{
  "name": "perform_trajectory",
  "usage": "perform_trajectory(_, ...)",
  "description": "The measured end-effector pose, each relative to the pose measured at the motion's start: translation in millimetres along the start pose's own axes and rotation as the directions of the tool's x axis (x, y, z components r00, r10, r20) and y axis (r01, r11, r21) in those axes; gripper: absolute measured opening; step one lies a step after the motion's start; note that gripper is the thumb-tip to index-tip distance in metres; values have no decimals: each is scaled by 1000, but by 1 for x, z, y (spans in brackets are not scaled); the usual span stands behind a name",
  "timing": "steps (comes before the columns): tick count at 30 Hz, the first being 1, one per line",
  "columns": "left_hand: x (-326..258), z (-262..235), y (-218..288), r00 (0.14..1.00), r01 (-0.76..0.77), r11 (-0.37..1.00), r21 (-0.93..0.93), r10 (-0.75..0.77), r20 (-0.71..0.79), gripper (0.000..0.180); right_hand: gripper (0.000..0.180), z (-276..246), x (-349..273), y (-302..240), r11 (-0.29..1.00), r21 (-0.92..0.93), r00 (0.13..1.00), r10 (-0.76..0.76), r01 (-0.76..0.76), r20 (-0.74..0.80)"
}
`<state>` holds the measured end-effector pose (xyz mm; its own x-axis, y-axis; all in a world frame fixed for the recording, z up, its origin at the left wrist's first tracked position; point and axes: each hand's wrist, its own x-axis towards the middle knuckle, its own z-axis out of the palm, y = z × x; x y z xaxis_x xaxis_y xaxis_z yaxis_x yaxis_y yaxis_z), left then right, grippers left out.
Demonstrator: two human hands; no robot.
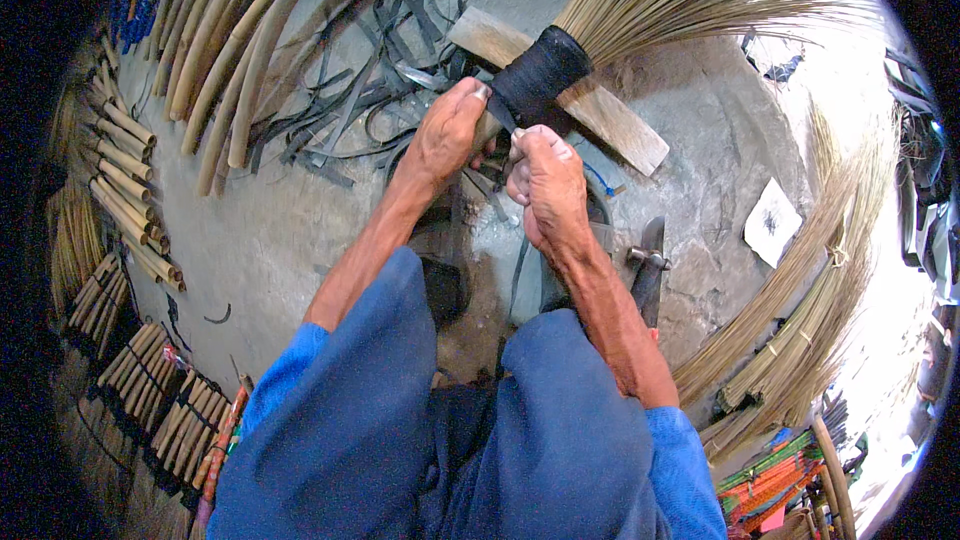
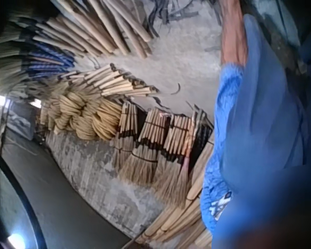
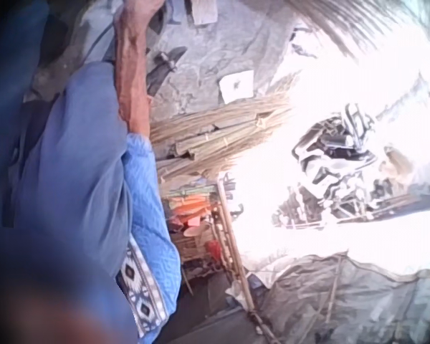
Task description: The person wraps a black strap around the base of a broom head and repeatedly taps it with a hammer to secure it. They continue wrapping and hammering until the strap is tight, then lift the broom and set it aside.
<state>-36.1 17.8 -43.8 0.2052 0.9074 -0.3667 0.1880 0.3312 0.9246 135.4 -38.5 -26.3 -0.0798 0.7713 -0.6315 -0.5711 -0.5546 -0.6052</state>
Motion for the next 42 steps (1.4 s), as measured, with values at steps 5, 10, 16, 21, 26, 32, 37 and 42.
perform_trajectory(5,10,-5,-17,991,119,992,-34,-117,58,38,23,0,4,6,997,-42,996,-70,68,-56)
perform_trajectory(10,27,-14,-15,883,-305,718,625,459,-97,38,23,14,39,21,943,-275,974,-215,188,-73)
perform_trajectory(16,5,11,-4,978,28,953,301,37,-206,37,30,12,30,13,885,-429,955,-261,179,-139)
perform_trajectory(21,2,8,8,979,205,964,-168,-202,35,39,22,14,7,1,968,-185,978,-189,170,-89)
perform_trajectory(26,-2,6,11,991,134,954,-267,-120,67,39,20,16,14,3,961,-193,967,-224,199,-119)
perform_trajectory(32,1,4,0,991,126,960,-252,-110,76,45,19,11,14,2,979,-130,984,-164,155,-64)
perform_trajectory(37,1,-1,-3,989,137,954,-266,-115,97,47,23,0,2,-10,995,-83,998,-51,47,-45)
perform_trajectory(42,1,-4,0,986,150,958,-246,-128,103,45,24,-52,-44,-22,947,-317,991,-81,42,-110)
